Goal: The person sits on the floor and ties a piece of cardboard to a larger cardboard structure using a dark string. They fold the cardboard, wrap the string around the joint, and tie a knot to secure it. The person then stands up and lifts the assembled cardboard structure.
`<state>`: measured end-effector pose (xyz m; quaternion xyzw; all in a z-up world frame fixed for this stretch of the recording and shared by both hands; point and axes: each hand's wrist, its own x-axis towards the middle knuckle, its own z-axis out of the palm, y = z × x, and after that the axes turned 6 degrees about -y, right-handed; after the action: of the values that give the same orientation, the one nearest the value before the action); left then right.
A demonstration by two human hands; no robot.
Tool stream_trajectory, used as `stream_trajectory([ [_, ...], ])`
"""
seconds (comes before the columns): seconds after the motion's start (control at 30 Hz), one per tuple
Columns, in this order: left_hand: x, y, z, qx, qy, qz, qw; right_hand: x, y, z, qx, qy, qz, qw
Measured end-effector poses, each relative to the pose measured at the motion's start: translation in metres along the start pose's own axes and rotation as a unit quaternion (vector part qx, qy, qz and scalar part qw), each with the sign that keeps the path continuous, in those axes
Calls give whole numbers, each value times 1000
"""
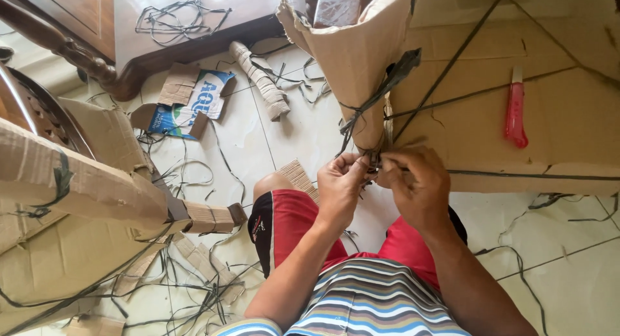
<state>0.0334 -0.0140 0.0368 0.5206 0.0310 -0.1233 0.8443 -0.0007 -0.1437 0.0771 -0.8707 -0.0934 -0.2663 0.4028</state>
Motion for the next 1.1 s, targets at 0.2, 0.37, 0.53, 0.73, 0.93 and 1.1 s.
stream_trajectory([
  [0.2, 2, -26, -7, -51, 16, 74, 996, 1, 0, 15, 60, -25, -55, 996],
  [0.37, 7, -43, -13, -110, 1, 100, 989, -4, -14, 10, 173, -27, 67, 982],
  [0.53, 8, -49, -10, -86, -26, 136, 987, -7, -9, 10, 198, -29, 123, 972],
  [0.73, 2, -29, -8, 23, -60, 201, 977, 5, -1, 12, 178, -34, 128, 975],
  [0.93, -8, -9, -8, 77, -66, 225, 969, 2, 2, 24, 234, -13, 155, 960],
  [1.1, -6, -18, -14, 73, -54, 223, 971, -4, 29, 40, 383, -33, 220, 897],
])
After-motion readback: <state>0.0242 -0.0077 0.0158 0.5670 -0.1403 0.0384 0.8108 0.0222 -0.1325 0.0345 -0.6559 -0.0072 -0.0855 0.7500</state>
